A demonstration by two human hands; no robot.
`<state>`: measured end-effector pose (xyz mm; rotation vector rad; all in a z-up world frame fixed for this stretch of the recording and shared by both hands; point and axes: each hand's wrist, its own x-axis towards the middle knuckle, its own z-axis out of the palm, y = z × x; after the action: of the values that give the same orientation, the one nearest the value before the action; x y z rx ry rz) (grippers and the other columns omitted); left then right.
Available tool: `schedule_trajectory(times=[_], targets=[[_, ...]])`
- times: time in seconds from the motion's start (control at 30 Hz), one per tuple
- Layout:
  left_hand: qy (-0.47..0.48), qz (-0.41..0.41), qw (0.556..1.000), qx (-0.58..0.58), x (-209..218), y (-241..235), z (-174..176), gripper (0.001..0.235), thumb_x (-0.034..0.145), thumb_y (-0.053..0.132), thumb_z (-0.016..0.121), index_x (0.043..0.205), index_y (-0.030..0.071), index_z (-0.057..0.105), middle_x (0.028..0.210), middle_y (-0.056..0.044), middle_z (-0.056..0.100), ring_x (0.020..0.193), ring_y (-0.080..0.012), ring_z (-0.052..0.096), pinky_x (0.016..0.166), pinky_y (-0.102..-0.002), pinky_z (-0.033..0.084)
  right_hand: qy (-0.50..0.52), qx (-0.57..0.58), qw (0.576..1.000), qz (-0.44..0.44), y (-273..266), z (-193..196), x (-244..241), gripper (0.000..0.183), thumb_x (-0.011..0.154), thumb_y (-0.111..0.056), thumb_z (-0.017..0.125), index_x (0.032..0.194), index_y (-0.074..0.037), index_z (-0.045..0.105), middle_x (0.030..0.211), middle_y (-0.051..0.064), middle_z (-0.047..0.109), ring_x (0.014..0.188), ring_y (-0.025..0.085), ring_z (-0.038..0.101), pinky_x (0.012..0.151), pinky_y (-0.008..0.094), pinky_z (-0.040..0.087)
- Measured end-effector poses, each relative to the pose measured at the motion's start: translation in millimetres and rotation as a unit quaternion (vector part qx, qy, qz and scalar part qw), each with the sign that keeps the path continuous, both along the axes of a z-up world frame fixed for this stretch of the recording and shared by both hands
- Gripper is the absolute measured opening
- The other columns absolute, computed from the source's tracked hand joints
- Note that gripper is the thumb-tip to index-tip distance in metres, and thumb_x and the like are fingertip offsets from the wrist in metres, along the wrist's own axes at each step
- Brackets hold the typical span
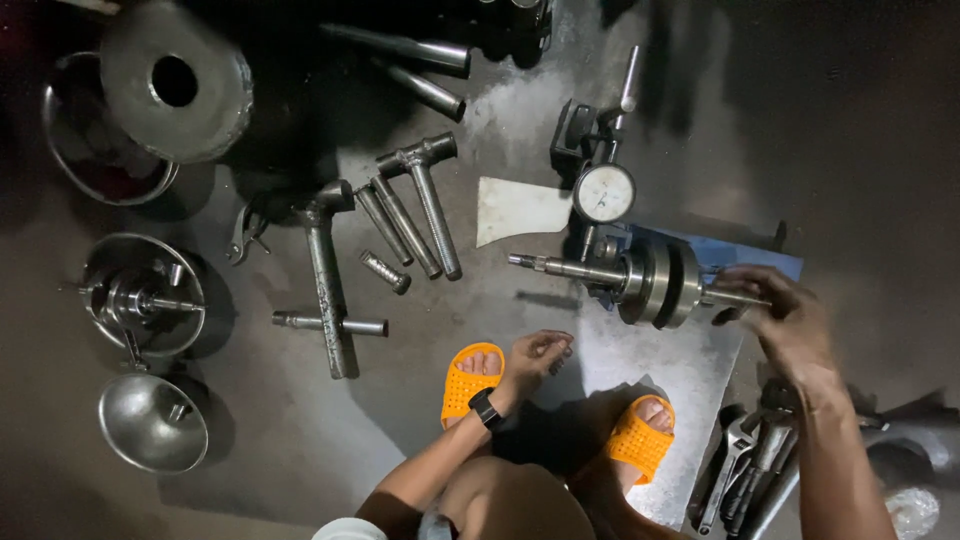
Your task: Inspecting and aligning a motorcycle crankshaft using a dial indicator and a mallet at a workshop station.
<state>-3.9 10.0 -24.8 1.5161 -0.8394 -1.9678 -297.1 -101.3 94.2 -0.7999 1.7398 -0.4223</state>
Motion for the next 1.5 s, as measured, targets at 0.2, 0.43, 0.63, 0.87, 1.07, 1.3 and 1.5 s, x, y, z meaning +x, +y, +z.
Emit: schedule_trajectory(times=[0.2,0.43,0.63,0.87,1.07,1.3,1.5], targets=[[0.035,0.011,0.999,0.006,1,1,0,0.024,0.087,0.020,0.059,0.101,0.001,0.063,0.082,-0.007,0.064,0.059,-0.0104,0.055,0.052,-0.019,0.048,0.146,0.058,0.988,-0.001,6,20,20,0.023,0.086,-0.033,0.061,0.087,-0.010,0.064,0.086,0.010,0.067,0.087,0.024,0.063,0.087,0.046,0.043],[0.049,0.028,0.997,0.046,1,0,-1,0.025,0.085,0.022,0.060,0.103,0.004,0.064,0.091,-0.009,0.066,0.074,-0.0140,0.061,0.057,-0.020,0.048,-0.007,-0.110,0.994,-0.012,8,18,21,0.030,0.066,0.000,0.069,0.095,-0.006,0.061,0.104,0.010,0.064,0.098,0.021,0.061,0.087,0.030,0.051],[0.027,0.050,0.997,0.052,-3,-22,17,0.023,0.085,0.022,0.059,0.099,0.004,0.066,0.082,-0.008,0.067,0.066,-0.0114,0.059,0.055,-0.020,0.048,-0.042,-0.079,0.996,0.011,-7,41,32,0.057,0.065,-0.015,0.060,0.120,-0.006,0.050,0.112,0.010,0.061,0.107,0.023,0.057,0.095,0.036,0.046],[-0.017,0.087,0.991,-0.098,-2,-49,42,0.021,0.085,0.021,0.059,0.098,0.005,0.063,0.087,-0.010,0.067,0.078,-0.0160,0.065,0.060,-0.024,0.053,-0.024,-0.184,0.983,0.001,-23,31,9,0.045,0.094,-0.036,0.043,0.113,0.003,0.056,0.100,0.014,0.063,0.090,0.020,0.062,0.083,0.028,0.051],[-0.070,0.103,0.986,-0.110,-15,-88,101,0.035,0.085,0.029,0.066,0.102,-0.002,0.063,0.096,-0.023,0.062,0.095,-0.0336,0.060,0.084,-0.045,0.047,0.047,-0.127,0.952,0.275,-59,83,26,0.037,0.091,-0.024,0.044,0.108,0.004,0.062,0.091,0.030,0.063,0.089,0.046,0.060,0.079,0.053,0.044],[-0.016,0.218,0.976,-0.014,-38,-101,119,0.030,0.083,0.030,0.068,0.068,0.006,0.058,0.057,-0.005,0.053,0.051,-0.0126,0.053,0.049,-0.024,0.044,-0.013,-0.179,0.907,0.382,-35,53,7,0.026,0.080,-0.025,0.061,0.095,-0.005,0.067,0.061,0.018,0.065,0.060,0.035,0.063,0.060,0.047,0.045],[-0.001,0.242,0.967,-0.082,-42,-86,154,0.033,0.081,0.030,0.070,0.063,0.006,0.057,0.057,-0.004,0.051,0.056,-0.0112,0.052,0.054,-0.023,0.043,-0.014,-0.248,0.904,0.347,-6,86,12,0.024,0.076,-0.027,0.067,0.079,-0.004,0.066,0.050,0.014,0.058,0.046,0.027,0.055,0.051,0.035,0.042]])
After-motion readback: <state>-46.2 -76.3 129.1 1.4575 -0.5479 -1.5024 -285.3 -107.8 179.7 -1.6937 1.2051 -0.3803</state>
